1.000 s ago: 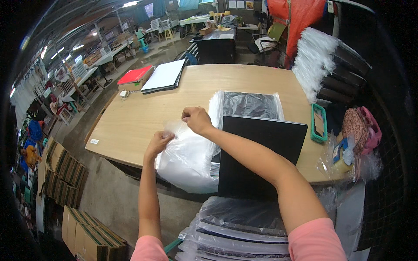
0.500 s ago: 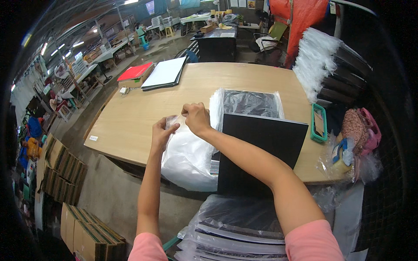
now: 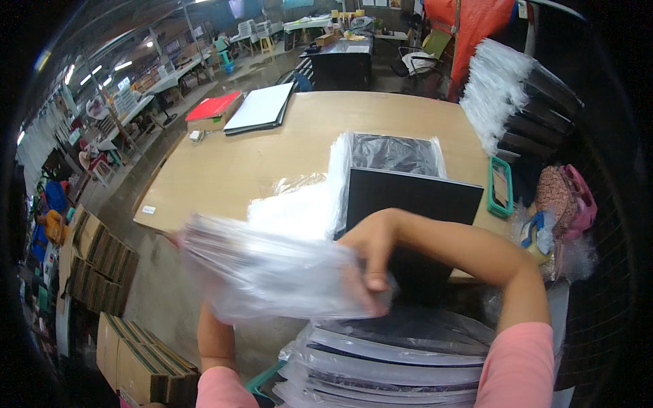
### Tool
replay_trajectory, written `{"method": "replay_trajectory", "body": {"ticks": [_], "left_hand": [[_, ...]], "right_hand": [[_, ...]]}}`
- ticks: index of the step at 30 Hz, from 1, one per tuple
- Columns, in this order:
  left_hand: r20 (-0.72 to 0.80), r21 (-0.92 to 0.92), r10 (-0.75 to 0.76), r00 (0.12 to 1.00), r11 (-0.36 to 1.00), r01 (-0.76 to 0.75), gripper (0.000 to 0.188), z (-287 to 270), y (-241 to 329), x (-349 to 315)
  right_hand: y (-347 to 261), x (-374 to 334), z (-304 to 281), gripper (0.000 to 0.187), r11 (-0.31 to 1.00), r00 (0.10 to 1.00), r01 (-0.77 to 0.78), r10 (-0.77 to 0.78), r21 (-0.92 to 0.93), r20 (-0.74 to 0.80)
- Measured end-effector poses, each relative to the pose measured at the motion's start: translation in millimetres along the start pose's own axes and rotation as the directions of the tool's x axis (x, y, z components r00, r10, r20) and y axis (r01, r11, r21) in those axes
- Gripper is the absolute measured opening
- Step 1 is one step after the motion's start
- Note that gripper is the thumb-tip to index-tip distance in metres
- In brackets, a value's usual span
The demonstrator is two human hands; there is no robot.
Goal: The person places black boards into individual plastic bags by hand, seals the adhesive strips, and gathers the bagged items into a larger plastic bag.
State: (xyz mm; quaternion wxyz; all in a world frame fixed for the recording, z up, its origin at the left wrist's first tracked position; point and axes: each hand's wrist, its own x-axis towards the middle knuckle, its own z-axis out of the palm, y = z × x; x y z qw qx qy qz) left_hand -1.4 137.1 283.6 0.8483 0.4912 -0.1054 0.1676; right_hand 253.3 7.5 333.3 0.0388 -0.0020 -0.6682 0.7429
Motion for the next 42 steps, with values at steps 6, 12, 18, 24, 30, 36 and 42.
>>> {"method": "replay_trajectory", "body": {"ticks": [6, 12, 18, 24, 30, 36, 42], "left_hand": [[0.44, 0.442, -0.248, 0.863, 0.896, 0.032, 0.051, 9.3, -45.9, 18.5], [0.266, -0.613, 0.444, 0.856, 0.763, -0.205, 0.068, 53.4, -77.3, 76.3], [-0.09, 0.492, 0.085, 0.992, 0.87, -0.03, 0.042, 43.2, -72.3, 74.1], [-0.123, 0.943, 0.451, 0.884, -0.224, 0.246, 0.057, 63.7, -88.5, 148.0], [0.124, 0.872, 0.453, 0.883, -0.474, 0.12, 0.045, 111.6, -64.7, 114.7], [0.011, 0.999, 0.238, 0.971, -0.043, -0.001, 0.035, 116.4, -30.9, 79.6], [-0.237, 0.196, -0.646, 0.726, 0.7, 0.687, 0.019, 71.8, -37.2, 94.4]], "right_hand": [[-7.2, -87.7, 87.0, 0.036, 0.975, 0.566, 0.208, -0.061, 0.071, -0.822], [31.2, -77.8, 128.1, 0.046, 0.991, 0.926, 0.102, -0.127, -0.089, -0.356], [63.9, -96.2, 216.3, 0.009, 0.851, -0.258, 0.3, -0.362, -0.431, -0.896], [78.4, -142.7, 169.1, 0.016, 0.703, -0.649, -0.71, -0.68, -0.051, -0.341], [55.1, -127.9, 173.6, 0.026, 0.435, -0.433, -0.898, -0.854, 0.061, -0.289], [36.1, -89.1, 213.5, 0.016, 0.483, -0.404, -0.871, -0.807, -0.088, -0.431], [32.1, -98.1, 229.4, 0.018, 0.962, -0.509, 0.241, 0.009, -0.132, -0.861]]}}
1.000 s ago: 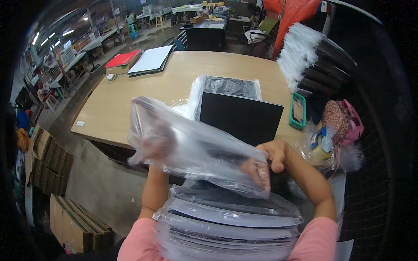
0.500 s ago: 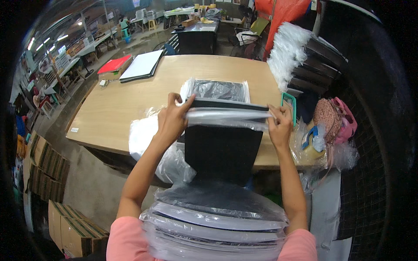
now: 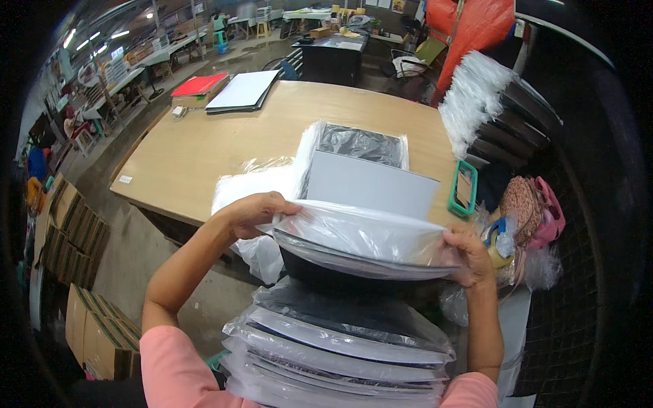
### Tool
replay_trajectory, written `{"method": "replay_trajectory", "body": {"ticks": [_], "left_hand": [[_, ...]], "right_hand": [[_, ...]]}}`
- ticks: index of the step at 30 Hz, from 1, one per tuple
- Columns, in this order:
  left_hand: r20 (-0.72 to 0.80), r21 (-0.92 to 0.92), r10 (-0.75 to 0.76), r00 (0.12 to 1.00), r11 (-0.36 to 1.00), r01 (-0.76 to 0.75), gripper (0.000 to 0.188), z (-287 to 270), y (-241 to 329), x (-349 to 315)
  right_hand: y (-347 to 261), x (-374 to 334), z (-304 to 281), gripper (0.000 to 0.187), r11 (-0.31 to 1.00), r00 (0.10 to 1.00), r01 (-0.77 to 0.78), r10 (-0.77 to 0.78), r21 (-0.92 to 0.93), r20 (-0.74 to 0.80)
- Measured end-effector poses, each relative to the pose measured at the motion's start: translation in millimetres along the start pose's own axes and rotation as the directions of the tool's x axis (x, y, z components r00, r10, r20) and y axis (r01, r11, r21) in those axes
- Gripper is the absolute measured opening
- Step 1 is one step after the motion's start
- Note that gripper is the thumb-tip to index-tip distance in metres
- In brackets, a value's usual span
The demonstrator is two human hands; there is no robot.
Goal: The person places black boards into individual plastic bags by hand, seals the adhesive strips, and gathers the bagged items into a larger plastic bag.
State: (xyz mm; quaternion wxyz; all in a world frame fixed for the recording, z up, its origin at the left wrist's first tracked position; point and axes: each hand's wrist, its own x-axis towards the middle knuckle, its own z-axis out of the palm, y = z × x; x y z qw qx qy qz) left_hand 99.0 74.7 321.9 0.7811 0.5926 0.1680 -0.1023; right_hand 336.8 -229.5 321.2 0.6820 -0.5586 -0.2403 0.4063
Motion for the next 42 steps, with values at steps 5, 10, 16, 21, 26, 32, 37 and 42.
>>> {"method": "replay_trajectory", "body": {"ticks": [5, 10, 16, 21, 26, 32, 37, 42], "left_hand": [[0.136, -0.265, 0.033, 0.99, 0.964, 0.004, 0.017, -20.1, -67.2, 10.4], [0.132, -0.466, -0.062, 0.989, 0.877, 0.117, 0.017, -43.8, -170.4, 25.2], [0.033, -0.428, -0.132, 0.991, 0.894, 0.133, 0.019, -44.3, -266.6, 56.9], [-0.4, -0.219, -0.196, 0.895, 0.969, 0.114, 0.009, -81.6, -349.6, 84.5], [-0.944, 0.204, 0.182, -0.275, 0.977, -0.054, 0.027, -118.5, -325.6, 28.0], [-0.612, 0.683, 0.709, -0.352, 0.698, 0.218, 0.027, -144.8, -154.9, -19.5], [-0.355, 0.751, 0.93, 0.091, 0.226, 0.62, 0.028, -153.8, -99.1, -12.8], [-0.649, 0.357, 0.65, 0.396, 0.719, -0.596, 0.015, -144.7, -73.3, 8.2]], "right_hand": [[60.7, -20.1, -21.7, 0.039, 0.953, 0.999, 0.026, -0.035, 0.301, 0.024], [152.4, -29.4, -52.3, 0.045, 0.968, 0.995, -0.065, 0.082, 0.244, -0.06], [210.1, -32.6, -55.1, 0.043, 0.986, 0.987, -0.12, 0.106, -0.117, -0.119], [241.4, -22.1, -63.0, 0.041, 0.793, 0.986, -0.101, 0.0, -0.601, -0.166], [250.6, -20.1, -69.7, 0.04, 0.415, 0.978, -0.146, -0.074, -0.898, -0.194], [165.0, -3.9, -82.2, 0.044, -0.196, 0.906, -0.002, 0.415, -0.981, -0.085], [33.0, 30.2, 28.4, 0.04, -0.121, 0.87, 0.39, 0.372, -0.913, 0.322], [10.8, 109.4, 160.0, 0.028, 0.185, 0.666, 0.74, -0.069, -0.646, 0.743]]}}
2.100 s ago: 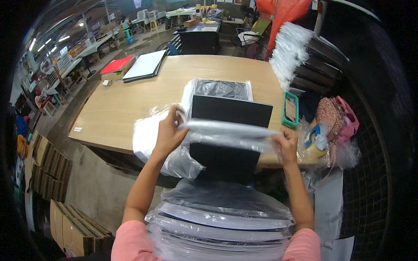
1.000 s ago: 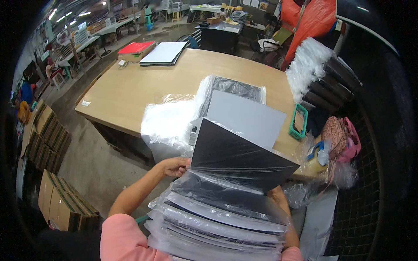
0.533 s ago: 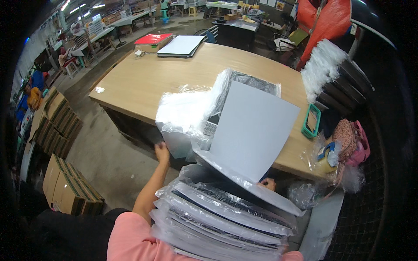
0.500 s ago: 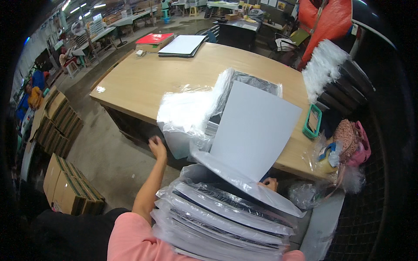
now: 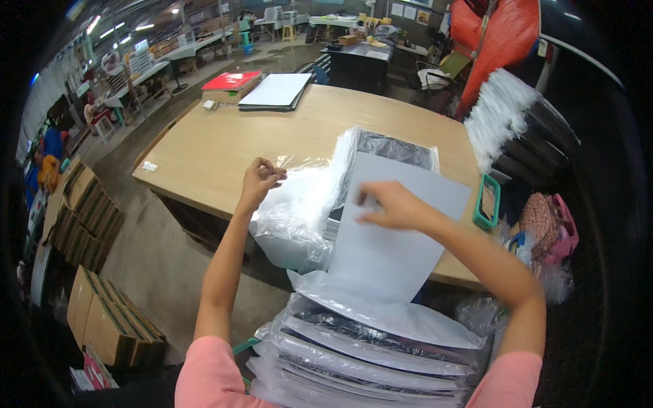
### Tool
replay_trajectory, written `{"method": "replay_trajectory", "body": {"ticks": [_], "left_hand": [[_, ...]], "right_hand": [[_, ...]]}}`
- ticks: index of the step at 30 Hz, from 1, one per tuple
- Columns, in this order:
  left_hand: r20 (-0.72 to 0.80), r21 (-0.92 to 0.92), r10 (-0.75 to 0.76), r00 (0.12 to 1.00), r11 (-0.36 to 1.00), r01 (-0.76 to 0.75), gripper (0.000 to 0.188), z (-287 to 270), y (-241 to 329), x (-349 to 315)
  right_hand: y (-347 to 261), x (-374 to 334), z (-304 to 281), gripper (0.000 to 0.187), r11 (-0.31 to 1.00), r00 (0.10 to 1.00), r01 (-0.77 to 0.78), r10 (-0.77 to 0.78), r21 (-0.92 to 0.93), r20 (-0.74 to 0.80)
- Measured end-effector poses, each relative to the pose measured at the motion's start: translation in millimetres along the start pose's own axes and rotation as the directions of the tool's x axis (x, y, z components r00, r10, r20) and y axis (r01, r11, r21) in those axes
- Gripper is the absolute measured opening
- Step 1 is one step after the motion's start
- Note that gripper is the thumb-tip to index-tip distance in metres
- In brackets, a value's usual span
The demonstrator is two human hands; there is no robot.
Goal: The person places black boards into individual plastic bags by hand, seals the adhesive strips, and gathers the bagged items into a larger plastic bag.
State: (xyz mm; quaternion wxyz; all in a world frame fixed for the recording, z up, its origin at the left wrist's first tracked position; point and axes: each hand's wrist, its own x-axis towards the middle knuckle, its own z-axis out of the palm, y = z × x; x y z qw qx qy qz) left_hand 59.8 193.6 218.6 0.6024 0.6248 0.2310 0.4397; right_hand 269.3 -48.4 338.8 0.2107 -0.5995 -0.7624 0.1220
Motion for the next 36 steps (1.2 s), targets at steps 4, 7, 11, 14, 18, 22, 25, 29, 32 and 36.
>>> {"method": "replay_trajectory", "body": {"ticks": [4, 7, 11, 14, 18, 22, 25, 29, 32, 36], "left_hand": [[-0.146, 0.141, 0.16, 0.976, 0.98, -0.14, 0.017, 16.9, 13.6, -2.2], [-0.119, 0.225, 0.238, 0.964, 0.952, -0.207, 0.016, 23.7, 9.8, 1.2], [-0.153, 0.234, 0.207, 0.966, 0.958, -0.168, 0.017, 8.1, 9.5, -4.5], [-0.087, 0.236, 0.154, 0.984, 0.963, -0.129, 0.025, -1.8, -4.4, -1.7], [0.019, 0.32, 0.185, 0.983, 0.93, -0.181, 0.044, 3.9, -8.4, 4.9], [-0.09, 0.039, 0.216, 0.972, 0.976, -0.213, 0.054, 17.7, -1.8, 6.7], [-0.048, 0.073, 0.189, 0.981, 0.98, -0.185, 0.047, 21.0, 13.7, 5.5], [-0.068, 0.292, 0.195, 0.978, 0.942, -0.167, 0.04, 12.4, 24.3, -5.5], [-0.079, 0.383, 0.192, 0.978, 0.912, -0.148, 0.039, 14.3, 20.3, -4.7], [0.088, -0.041, -0.1, 0.991, 0.994, 0.104, 0.029, -7.2, -22.4, 2.7]], "right_hand": [[29.9, 116.6, 55.4, 0.033, 0.991, 0.986, -0.046, 0.066, 0.128, -0.156], [50.2, 160.6, 97.0, 0.029, 0.993, 0.975, -0.052, 0.074, 0.108, -0.211], [38.8, 172.1, 101.5, 0.005, 0.981, 0.91, -0.12, 0.171, 0.154, -0.378], [41.0, 164.9, 96.0, 0.003, 0.986, 0.867, -0.071, 0.136, 0.151, -0.48], [39.0, 161.5, 102.2, 0.006, 0.99, 0.827, -0.006, 0.083, 0.14, -0.556], [34.7, 163.3, 100.4, 0.009, 0.981, 0.862, -0.062, 0.145, 0.183, -0.485], [47.0, 160.8, 104.1, 0.011, 0.98, 0.871, 0.064, 0.038, 0.191, -0.49], [33.9, 164.5, 90.0, 0.008, 0.965, 0.938, -0.078, 0.156, 0.249, -0.31], [39.7, 163.8, 88.5, 0.006, 0.992, 0.884, -0.023, 0.076, 0.121, -0.461], [24.1, 169.9, 96.5, 0.002, 0.997, 0.828, 0.069, -0.078, -0.037, -0.556]]}}
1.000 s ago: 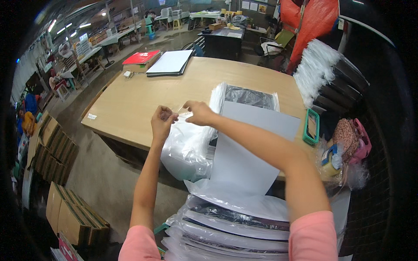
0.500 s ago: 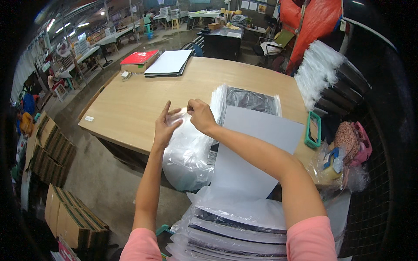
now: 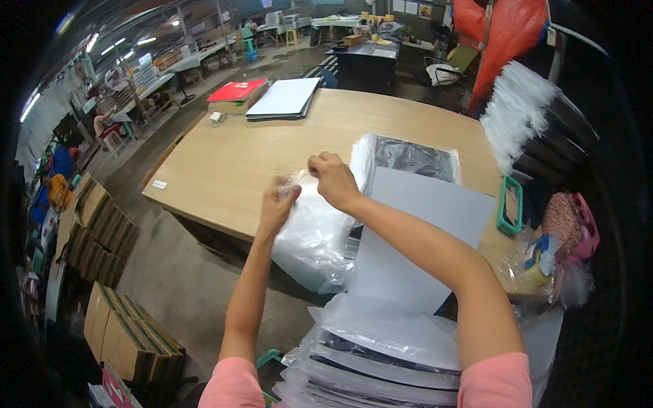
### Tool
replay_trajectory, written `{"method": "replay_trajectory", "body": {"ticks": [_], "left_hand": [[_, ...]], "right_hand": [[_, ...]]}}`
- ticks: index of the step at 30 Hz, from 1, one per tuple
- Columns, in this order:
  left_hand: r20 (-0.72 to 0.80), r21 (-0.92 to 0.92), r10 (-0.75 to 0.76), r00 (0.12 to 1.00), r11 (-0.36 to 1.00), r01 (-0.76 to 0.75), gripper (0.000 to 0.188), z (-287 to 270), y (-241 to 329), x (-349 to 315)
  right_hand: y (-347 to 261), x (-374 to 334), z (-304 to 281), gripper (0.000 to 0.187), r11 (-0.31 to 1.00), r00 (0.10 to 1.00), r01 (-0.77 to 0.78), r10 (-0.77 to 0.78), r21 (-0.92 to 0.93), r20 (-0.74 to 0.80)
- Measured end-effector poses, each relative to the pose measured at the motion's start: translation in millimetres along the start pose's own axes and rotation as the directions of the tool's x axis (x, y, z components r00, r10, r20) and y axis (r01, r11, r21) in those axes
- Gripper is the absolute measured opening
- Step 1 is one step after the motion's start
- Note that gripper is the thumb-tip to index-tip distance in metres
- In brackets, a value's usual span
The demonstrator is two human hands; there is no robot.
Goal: The person places black boards into individual plastic bags by hand, seals the adhesive strips, and gathers the bagged items into a larger plastic bag.
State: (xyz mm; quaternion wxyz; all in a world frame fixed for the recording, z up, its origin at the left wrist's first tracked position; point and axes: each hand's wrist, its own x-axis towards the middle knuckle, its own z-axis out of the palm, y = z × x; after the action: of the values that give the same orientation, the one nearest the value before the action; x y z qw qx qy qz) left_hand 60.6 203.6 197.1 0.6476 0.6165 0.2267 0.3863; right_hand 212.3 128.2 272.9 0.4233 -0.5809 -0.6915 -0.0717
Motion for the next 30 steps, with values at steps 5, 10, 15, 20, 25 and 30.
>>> {"method": "replay_trajectory", "body": {"ticks": [5, 10, 15, 20, 25, 30], "left_hand": [[0.81, 0.223, -0.366, 0.459, 0.915, 0.335, 0.039, 48.7, 39.7, -45.0], [0.521, -0.665, 0.36, 0.774, 0.74, 0.103, 0.037, 33.6, 96.0, -120.0], [0.859, 0.055, -0.011, 0.512, 0.996, -0.072, 0.038, 76.6, 86.4, -105.9], [0.682, -0.73, 0.608, 0.406, 0.534, 0.426, 0.026, 143.4, 116.9, -112.1], [0.607, -0.492, 0.611, 0.508, 0.791, -0.364, 0.033, 178.5, 69.3, -99.8], [0.846, -0.484, 0.312, 0.432, 0.789, 0.377, 0.033, 159.0, 52.8, -114.8]], "right_hand": [[35.1, -16.4, -20.7, 0.017, 0.937, 0.827, -0.17, -0.032, 0.305, 0.561], [-48.9, -54.9, -130.8, 0.024, 0.515, -0.125, -0.717, -0.759, 0.471, 0.639], [-33.2, -91.8, -254.5, 0.026, 0.14, 0.699, -0.606, -0.375, 0.783, 0.609], [-22.7, -205.1, -276.5, 0.023, -0.013, 0.625, -0.72, 0.423, 0.694, 0.657], [-30.9, -270.4, -256.4, 0.019, 0.274, 0.628, -0.763, 0.529, 0.585, 0.571], [-43.7, -274.6, -262.1, 0.014, 0.575, 0.719, -0.688, 0.459, 0.442, 0.523]]}}
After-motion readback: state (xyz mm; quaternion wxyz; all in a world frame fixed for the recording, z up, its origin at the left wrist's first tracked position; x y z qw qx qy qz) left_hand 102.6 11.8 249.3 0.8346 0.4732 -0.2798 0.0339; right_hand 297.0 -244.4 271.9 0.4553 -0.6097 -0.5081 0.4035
